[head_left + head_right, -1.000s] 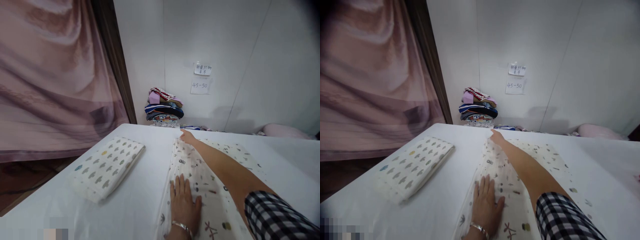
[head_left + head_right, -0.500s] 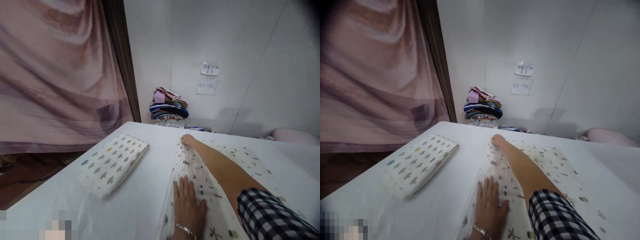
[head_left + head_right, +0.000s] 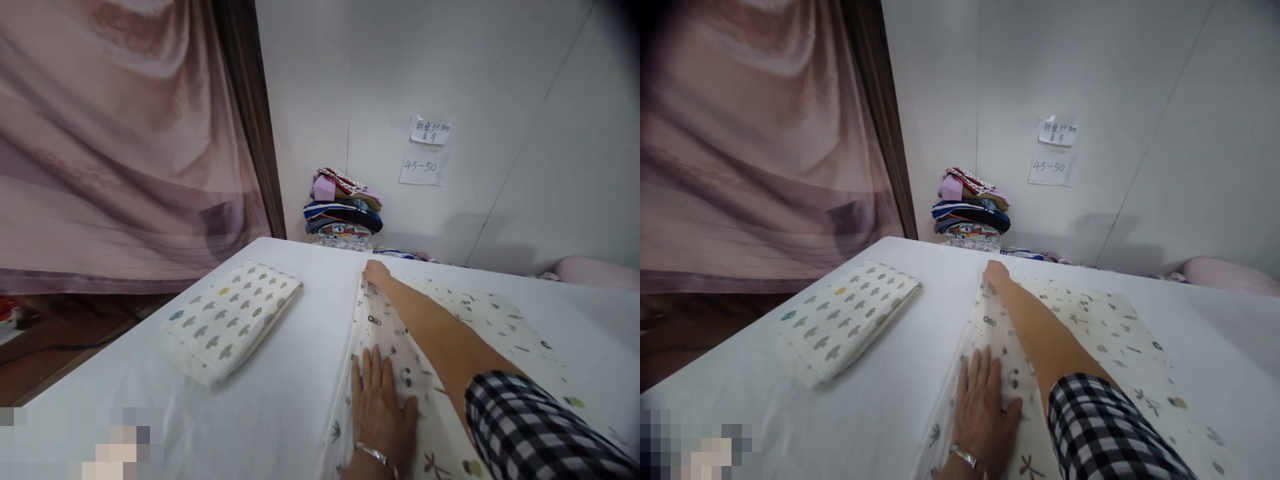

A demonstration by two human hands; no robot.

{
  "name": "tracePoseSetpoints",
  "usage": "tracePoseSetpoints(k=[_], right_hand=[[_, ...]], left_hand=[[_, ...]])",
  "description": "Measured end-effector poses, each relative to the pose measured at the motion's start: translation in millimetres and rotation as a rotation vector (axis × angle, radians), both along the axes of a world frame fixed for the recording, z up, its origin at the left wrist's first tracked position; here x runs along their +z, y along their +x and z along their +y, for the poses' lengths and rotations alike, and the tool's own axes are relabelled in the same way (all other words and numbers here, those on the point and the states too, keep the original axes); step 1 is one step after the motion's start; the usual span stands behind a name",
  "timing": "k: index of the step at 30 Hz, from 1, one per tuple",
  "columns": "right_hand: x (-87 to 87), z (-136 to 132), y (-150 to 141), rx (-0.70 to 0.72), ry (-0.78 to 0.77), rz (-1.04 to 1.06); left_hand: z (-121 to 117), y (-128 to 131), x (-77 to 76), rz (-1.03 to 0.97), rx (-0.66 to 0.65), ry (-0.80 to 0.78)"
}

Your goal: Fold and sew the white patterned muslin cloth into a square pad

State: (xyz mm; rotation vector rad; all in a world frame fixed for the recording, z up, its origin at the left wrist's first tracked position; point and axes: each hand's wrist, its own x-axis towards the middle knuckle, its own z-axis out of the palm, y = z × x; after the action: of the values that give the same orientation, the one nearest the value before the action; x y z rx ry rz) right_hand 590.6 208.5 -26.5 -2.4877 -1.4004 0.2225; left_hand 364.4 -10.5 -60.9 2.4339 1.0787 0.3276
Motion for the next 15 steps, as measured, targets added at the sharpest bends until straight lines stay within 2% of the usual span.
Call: tracePoseSetpoints(k=[6,9,12,15], right_hand=[[-8.2,0.7,-10.2,-0.052,-0.008,-0.013],[-10.5,-0.5,-10.4,-0.049,0.014,-0.002],[-13.8,-6.7,-8.6,-0.003,0.057,0.018],[-16.9,-24.4,-8.3,0.087,0.106,0.029]], left_hand=[[0.5,0.8,-2.6,-0.031,0.001,0.119],[0.5,1.3,-2.2,-0.042,0.023,0.093],[-0.2,1.6,-3.2,-0.041,0.045,0.048],[-0.4,2.1,-5.5,-0.043,0.051,0.048]])
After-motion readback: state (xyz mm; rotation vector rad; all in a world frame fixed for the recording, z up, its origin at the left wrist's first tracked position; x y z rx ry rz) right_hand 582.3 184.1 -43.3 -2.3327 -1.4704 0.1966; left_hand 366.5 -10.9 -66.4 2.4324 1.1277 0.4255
